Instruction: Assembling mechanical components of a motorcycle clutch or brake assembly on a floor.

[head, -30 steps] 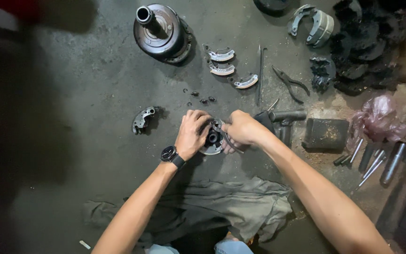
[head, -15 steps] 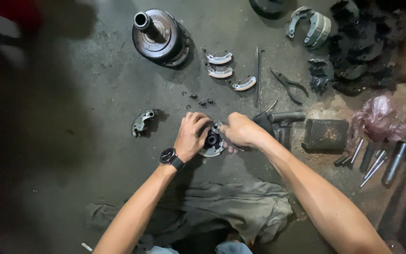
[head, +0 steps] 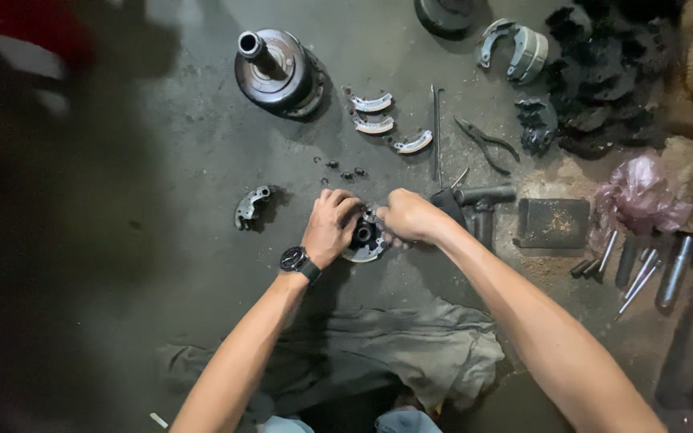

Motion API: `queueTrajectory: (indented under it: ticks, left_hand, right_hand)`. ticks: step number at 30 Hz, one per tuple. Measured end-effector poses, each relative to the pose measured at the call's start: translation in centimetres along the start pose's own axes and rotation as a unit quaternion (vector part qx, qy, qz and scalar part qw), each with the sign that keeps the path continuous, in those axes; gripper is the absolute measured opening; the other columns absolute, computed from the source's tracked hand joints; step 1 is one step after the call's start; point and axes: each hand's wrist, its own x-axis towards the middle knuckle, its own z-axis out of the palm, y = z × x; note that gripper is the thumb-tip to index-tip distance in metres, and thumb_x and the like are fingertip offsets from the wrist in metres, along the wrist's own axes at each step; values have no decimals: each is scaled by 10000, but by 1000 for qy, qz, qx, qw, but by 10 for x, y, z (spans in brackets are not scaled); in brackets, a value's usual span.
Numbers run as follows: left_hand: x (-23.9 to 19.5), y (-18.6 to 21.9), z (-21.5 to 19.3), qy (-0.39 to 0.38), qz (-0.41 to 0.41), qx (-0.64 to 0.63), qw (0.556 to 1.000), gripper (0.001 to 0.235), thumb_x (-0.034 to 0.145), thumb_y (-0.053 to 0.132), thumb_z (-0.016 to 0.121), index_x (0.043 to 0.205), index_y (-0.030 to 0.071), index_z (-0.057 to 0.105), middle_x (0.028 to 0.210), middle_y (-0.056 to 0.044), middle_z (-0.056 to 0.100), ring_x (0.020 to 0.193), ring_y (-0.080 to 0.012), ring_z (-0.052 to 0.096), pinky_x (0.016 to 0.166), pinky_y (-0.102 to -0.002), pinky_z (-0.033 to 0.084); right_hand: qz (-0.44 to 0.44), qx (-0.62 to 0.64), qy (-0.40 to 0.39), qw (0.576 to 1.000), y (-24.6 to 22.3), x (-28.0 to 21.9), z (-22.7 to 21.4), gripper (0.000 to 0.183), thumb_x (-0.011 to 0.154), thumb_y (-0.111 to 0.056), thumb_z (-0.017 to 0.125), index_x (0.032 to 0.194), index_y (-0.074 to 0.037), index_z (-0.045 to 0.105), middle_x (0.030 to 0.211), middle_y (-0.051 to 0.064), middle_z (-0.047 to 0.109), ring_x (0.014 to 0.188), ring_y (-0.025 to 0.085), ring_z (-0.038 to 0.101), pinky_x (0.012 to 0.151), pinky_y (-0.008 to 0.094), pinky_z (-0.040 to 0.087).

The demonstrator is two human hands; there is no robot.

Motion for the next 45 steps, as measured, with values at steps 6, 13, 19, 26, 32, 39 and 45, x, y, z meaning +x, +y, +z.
queueTrajectory:
  ticks: [6,13,19,26,32,39,45]
  left_hand:
    - [0,-4,1,-2,7,-5,1000,205,867,79,703,1070,83,724,1098,-86,665,1064,-320,590,932,-422,491]
    - [0,-5,3,-4,-1,-13,1000,190,881,96,708,1070,87,725,1101,-86,667,1073,-315,593,930,-421,494]
    - [1,-3,2,-7,0,-8,1000,203,873,85,710,1075,81,724,1107,-87,667,1084,-310,595,931,-428,488]
    - [3,-1,-2,-10,1,-17,1000,199,881,76,707,1079,78,727,1107,-93,667,1072,-314,600,924,-426,495]
    - [2,-5,0,-9,5,-10,1000,200,877,77,716,1077,68,724,1096,-102,664,1054,-320,601,909,-427,500]
    - [-2,-6,2,-4,19,2,1000,226,856,66,721,1082,57,723,1114,-107,672,1051,-333,601,905,-430,505]
    - [-5,-11,6,-7,8,2,1000,223,874,79,719,1097,64,723,1129,-108,676,1069,-332,603,922,-423,509]
  right_hand:
    - [-52,220,-45,973,63,38,14,351,1038,-162,514,904,140,635,704,194,710,571,287,731,509,417,608]
    - [-73,231,-23,970,45,23,18,340,1018,-120,496,873,156,632,715,217,714,569,316,736,499,424,617]
    - [-48,118,17,992,15,5,14,359,1009,-105,537,817,183,633,682,211,712,560,307,730,480,421,596]
    - [-15,94,41,995,8,1,14,350,1006,-117,551,798,150,638,666,171,692,506,233,658,437,397,534]
    - [-34,55,45,997,21,18,16,371,991,-148,562,746,114,657,638,162,679,470,216,610,413,386,467]
    - [-40,66,16,997,38,31,18,418,1008,-187,559,732,119,633,612,166,628,462,239,562,400,410,411]
    - [-44,65,22,997,39,22,17,385,1010,-204,564,838,125,663,644,154,691,507,242,662,432,376,517]
